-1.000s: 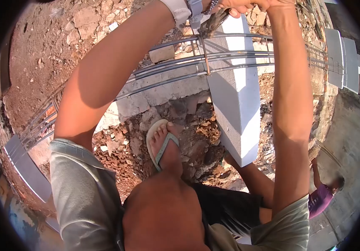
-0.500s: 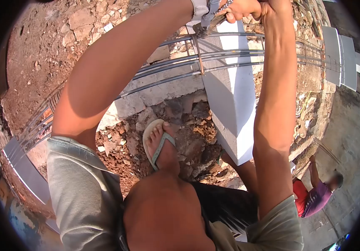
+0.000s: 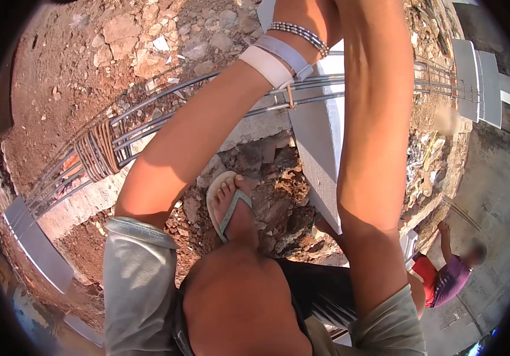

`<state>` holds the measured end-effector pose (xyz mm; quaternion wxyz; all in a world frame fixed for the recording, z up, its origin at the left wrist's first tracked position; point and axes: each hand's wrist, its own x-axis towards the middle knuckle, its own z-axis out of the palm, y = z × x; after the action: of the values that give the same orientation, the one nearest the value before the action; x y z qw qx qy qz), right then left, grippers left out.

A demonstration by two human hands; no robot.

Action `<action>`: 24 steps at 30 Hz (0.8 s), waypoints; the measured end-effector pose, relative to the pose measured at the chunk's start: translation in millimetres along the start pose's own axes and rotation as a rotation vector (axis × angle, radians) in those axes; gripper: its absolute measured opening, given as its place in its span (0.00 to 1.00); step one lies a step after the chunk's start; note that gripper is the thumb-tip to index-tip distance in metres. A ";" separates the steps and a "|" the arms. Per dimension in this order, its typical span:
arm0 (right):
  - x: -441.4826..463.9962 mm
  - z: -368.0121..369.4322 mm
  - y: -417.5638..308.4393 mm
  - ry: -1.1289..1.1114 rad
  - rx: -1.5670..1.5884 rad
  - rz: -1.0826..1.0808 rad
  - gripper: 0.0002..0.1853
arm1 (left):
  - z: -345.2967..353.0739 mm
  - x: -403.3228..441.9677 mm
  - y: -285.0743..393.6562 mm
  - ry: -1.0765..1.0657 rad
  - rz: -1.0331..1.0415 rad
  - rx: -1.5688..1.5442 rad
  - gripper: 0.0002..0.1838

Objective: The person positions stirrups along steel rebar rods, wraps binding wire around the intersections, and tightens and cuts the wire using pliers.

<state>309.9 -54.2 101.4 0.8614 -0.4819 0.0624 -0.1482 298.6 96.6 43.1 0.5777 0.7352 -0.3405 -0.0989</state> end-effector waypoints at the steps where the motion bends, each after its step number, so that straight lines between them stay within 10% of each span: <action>1: -1.2 2.3 2.4 -0.008 0.009 0.004 0.21 | -0.1 -3.5 0.9 0.025 0.019 -0.002 0.11; 19: -27.6 -5.5 15.9 -0.036 0.172 0.004 0.23 | -36.2 -5.7 13.0 -0.045 -0.276 -0.078 0.13; 20: -29.6 -1.4 17.4 -0.069 0.213 0.004 0.24 | -26.2 -7.6 9.2 0.075 -0.125 -0.071 0.11; 21: -31.9 1.9 19.2 -0.110 0.249 -0.001 0.24 | -11.4 -11.1 -42.1 0.300 0.572 0.436 0.20; 24: -37.7 4.3 16.7 -0.313 0.349 -0.011 0.24 | -9.4 -19.2 -77.1 0.361 0.514 0.343 0.30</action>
<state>278.5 -30.6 88.2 0.9299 -0.3432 -0.1012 -0.0850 319.1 123.5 -29.4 0.5028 0.7175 -0.4182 0.2398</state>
